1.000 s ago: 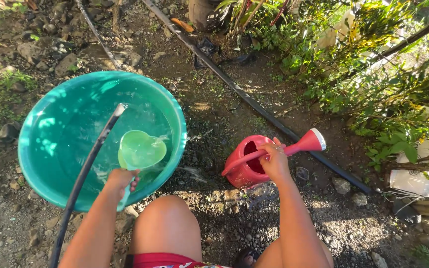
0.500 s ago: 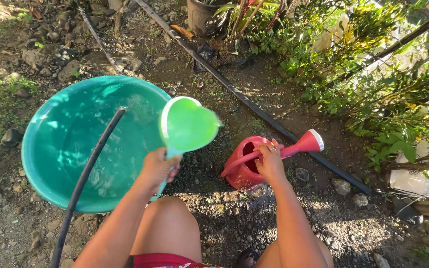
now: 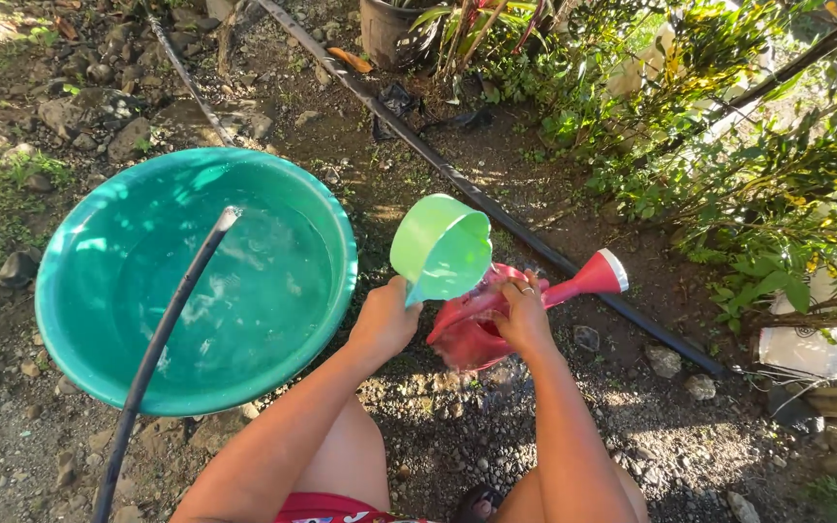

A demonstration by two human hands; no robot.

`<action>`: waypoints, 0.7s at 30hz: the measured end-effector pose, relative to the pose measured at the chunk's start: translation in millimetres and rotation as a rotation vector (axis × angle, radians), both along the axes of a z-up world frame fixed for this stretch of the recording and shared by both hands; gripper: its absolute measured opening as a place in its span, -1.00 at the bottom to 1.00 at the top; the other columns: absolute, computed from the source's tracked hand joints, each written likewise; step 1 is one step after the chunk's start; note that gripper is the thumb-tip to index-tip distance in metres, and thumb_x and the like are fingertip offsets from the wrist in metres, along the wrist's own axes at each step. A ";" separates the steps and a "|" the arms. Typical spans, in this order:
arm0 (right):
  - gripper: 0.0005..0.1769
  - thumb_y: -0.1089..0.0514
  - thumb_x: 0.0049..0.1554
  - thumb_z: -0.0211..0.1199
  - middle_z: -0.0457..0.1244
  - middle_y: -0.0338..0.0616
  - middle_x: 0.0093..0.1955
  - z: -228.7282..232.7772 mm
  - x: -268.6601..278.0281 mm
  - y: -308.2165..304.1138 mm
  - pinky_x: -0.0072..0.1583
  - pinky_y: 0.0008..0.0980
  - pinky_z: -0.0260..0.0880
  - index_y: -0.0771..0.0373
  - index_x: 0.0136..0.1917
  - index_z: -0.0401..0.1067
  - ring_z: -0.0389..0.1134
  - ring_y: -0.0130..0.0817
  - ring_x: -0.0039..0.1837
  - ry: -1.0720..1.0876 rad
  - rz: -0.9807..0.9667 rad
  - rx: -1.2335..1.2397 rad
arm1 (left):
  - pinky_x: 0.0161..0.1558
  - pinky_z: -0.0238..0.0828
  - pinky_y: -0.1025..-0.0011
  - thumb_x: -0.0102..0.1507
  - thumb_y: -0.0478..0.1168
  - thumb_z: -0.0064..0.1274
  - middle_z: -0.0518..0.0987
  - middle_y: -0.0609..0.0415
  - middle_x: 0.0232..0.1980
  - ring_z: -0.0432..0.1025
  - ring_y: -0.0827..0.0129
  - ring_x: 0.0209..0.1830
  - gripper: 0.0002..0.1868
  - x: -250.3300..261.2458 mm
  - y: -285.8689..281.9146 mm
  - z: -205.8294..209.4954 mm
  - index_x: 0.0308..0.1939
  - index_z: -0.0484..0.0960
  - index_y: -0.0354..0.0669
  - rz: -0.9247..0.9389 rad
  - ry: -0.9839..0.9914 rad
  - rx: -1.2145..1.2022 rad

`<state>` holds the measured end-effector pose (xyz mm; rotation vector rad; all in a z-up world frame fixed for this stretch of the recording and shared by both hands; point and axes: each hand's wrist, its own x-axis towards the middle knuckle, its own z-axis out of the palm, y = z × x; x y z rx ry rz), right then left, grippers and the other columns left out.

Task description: Watering various garden plants using a watering can filled from a water basin.

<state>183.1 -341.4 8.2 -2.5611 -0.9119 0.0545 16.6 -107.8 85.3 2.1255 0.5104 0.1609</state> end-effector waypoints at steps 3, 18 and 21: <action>-0.38 0.25 -0.14 0.49 0.21 0.01 0.40 4.8 -2.0 1.0 0.51 0.01 0.03 0.23 0.22 0.44 -0.09 0.21 0.62 0.023 -0.010 -0.020 | -0.10 0.47 -0.09 0.22 -0.22 0.14 0.62 -0.39 -0.22 0.54 -0.28 -0.16 -0.68 -0.5 -5.3 17.7 -0.06 0.46 -0.38 -0.008 0.043 0.019; -0.54 0.38 -0.10 0.34 0.33 0.00 0.23 2.1 5.0 -0.3 0.55 -0.01 0.01 0.20 0.11 0.51 0.14 0.13 0.49 -0.010 0.049 0.074 | -0.32 0.52 0.00 0.20 -0.34 -0.03 0.58 -0.25 -0.26 0.55 -0.17 -0.32 -0.79 9.4 -10.5 7.1 -0.10 0.37 -0.31 -0.176 -0.118 0.444; -0.59 0.39 -0.08 0.29 0.34 0.05 0.22 9.3 -1.9 5.5 0.44 0.01 0.12 0.22 0.07 0.55 0.12 0.23 0.46 -0.091 0.038 0.110 | -0.31 0.54 0.05 0.22 -0.35 -0.05 0.56 -0.22 -0.26 0.56 -0.11 -0.35 -0.81 9.9 -9.5 10.9 -0.10 0.38 -0.28 -0.208 -0.163 0.540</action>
